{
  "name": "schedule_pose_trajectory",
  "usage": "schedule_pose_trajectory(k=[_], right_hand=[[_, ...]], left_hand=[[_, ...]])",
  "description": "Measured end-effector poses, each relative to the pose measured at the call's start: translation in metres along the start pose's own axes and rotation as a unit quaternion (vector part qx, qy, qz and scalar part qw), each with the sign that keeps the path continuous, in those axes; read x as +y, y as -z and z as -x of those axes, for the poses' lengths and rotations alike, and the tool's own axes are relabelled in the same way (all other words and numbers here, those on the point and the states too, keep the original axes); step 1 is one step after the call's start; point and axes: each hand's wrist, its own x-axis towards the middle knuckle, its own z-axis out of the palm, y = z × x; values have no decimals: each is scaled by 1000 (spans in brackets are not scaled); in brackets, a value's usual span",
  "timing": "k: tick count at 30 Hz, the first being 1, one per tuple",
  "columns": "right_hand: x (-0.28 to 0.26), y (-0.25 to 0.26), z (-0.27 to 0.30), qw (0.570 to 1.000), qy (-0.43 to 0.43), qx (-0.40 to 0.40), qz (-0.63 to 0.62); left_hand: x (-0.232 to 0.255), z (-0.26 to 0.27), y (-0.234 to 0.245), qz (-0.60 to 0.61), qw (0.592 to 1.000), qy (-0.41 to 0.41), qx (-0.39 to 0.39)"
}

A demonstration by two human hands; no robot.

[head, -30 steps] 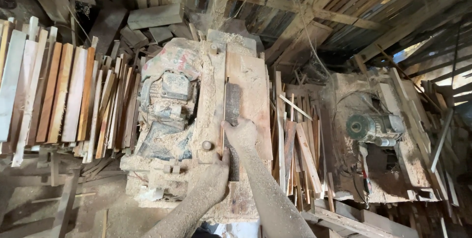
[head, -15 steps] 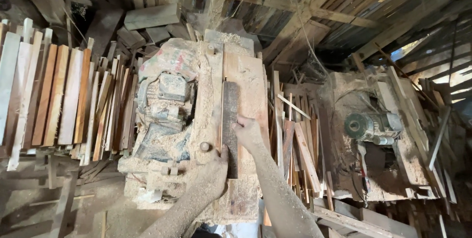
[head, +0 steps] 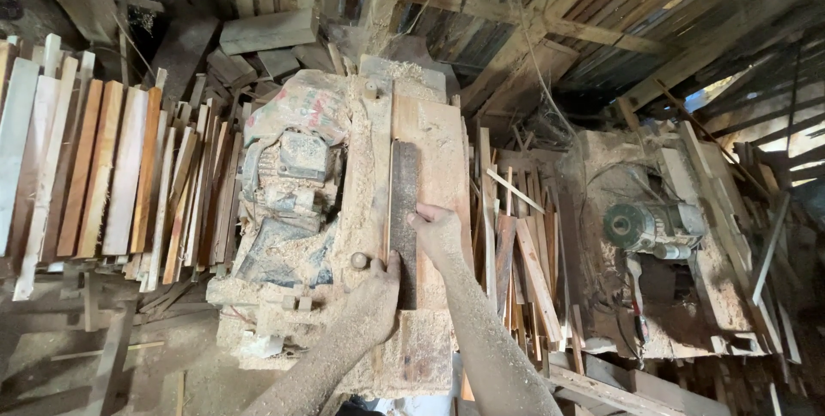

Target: Feeding thin wooden strips into a woodworking machine for processing in a workshop environment.

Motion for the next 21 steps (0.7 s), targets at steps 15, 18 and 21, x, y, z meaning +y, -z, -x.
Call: schedule_pose_trajectory(k=[15, 18, 21], right_hand=[[-34, 9, 14, 998, -56, 29, 23], [-26, 7, 5, 998, -62, 27, 17], [-2, 0, -9, 999, -29, 35, -13]], left_hand=[[-1, -12, 2, 81, 995, 43, -23], [-2, -17, -3, 42, 998, 41, -7], [0, -19, -5, 66, 995, 69, -28]])
